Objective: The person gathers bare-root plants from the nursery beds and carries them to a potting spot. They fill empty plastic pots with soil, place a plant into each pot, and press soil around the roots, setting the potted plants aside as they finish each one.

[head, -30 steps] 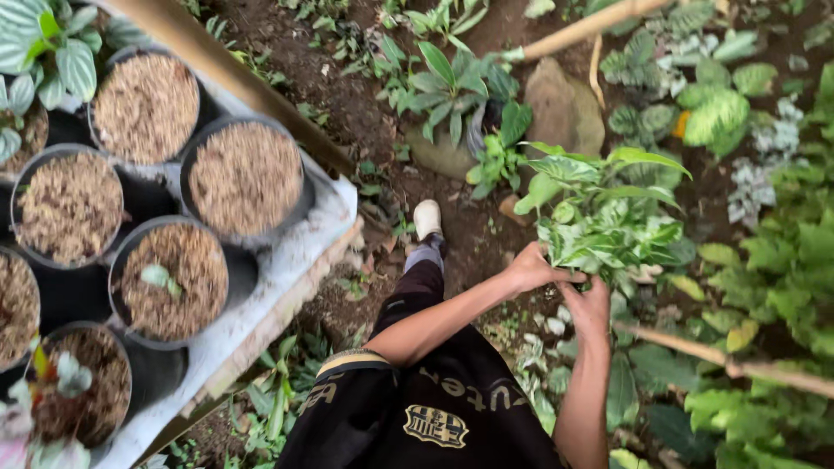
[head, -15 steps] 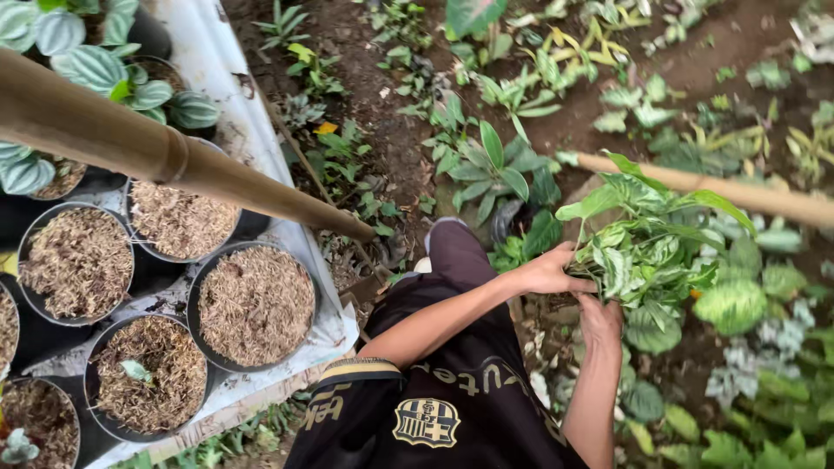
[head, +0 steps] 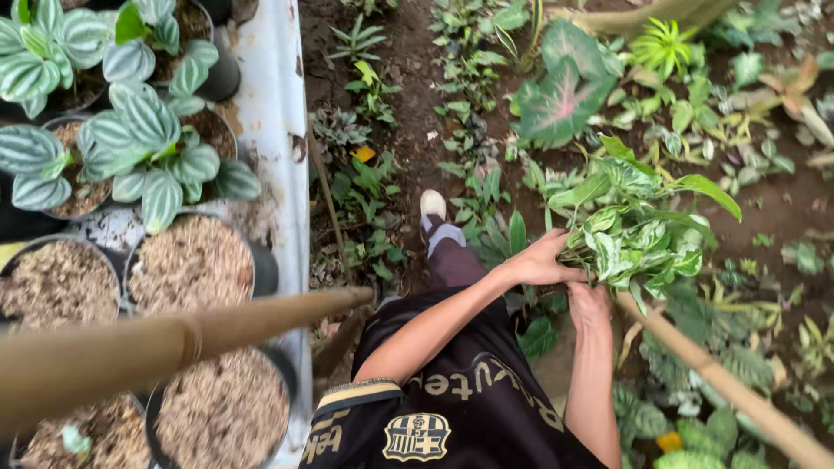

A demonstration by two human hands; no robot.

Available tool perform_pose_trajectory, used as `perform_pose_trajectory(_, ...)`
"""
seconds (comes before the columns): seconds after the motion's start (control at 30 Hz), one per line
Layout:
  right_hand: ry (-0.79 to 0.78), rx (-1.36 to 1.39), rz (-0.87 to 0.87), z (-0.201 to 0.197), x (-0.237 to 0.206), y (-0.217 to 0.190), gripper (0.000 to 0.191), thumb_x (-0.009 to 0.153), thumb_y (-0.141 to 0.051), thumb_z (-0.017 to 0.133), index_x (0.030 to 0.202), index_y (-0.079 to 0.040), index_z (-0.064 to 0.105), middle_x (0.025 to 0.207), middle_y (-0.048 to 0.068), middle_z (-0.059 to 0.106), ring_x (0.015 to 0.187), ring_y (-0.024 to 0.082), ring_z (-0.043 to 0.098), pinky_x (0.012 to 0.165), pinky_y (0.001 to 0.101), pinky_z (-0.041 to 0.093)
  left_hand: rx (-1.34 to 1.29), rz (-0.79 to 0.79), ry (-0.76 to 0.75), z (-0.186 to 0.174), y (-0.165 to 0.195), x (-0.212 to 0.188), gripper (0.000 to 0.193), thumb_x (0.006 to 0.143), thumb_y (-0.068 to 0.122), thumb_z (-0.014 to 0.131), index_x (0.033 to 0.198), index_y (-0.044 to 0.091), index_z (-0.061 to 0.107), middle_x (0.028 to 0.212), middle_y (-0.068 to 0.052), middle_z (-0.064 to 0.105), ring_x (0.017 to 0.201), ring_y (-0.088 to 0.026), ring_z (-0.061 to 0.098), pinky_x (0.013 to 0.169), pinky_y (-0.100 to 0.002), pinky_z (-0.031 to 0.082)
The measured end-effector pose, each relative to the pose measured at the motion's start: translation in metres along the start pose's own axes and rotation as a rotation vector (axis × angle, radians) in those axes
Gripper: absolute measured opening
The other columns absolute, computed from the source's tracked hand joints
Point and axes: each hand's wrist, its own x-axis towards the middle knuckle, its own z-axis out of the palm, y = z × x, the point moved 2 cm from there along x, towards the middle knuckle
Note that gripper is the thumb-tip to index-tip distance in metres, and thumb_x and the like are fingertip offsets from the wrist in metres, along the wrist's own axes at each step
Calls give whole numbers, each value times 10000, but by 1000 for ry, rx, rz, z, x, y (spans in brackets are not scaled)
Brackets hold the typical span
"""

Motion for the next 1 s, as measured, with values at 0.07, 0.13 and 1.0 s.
perform_pose_trajectory(0.07, 34, -31, 70, 23, 58, -9, 635, 861, 155, 601, 1469, 6, 494, 1380, 162, 606, 1250, 304, 615, 1057, 430, 499, 19, -68, 1, -35, -10, 45, 874, 766, 367, 828, 1510, 65, 482, 1426, -267, 528, 1320, -380, 537, 1116, -421, 448)
perform_pose_trajectory(0.13, -14, -25, 25, 46, 116, -22, 691, 818, 157, 581, 1477, -22, 475, 1405, 130, 592, 1276, 271, 606, 1086, 403, 498, 25, -24, 1, -72, -16, 94, 823, 780, 344, 826, 1484, 57, 511, 1413, -261, 569, 1312, -363, 566, 1118, -419, 458)
perform_pose_trajectory(1.0, 84, -13, 12, 295, 638, -99, 501, 830, 42, 786, 1308, 36, 633, 1233, 138, 694, 1087, 248, 681, 935, 379, 563, 166, -79, -145, -506, -72, 482, 767, 810, 265, 848, 1472, 57, 523, 1354, -192, 656, 1262, -314, 626, 1077, -412, 497)
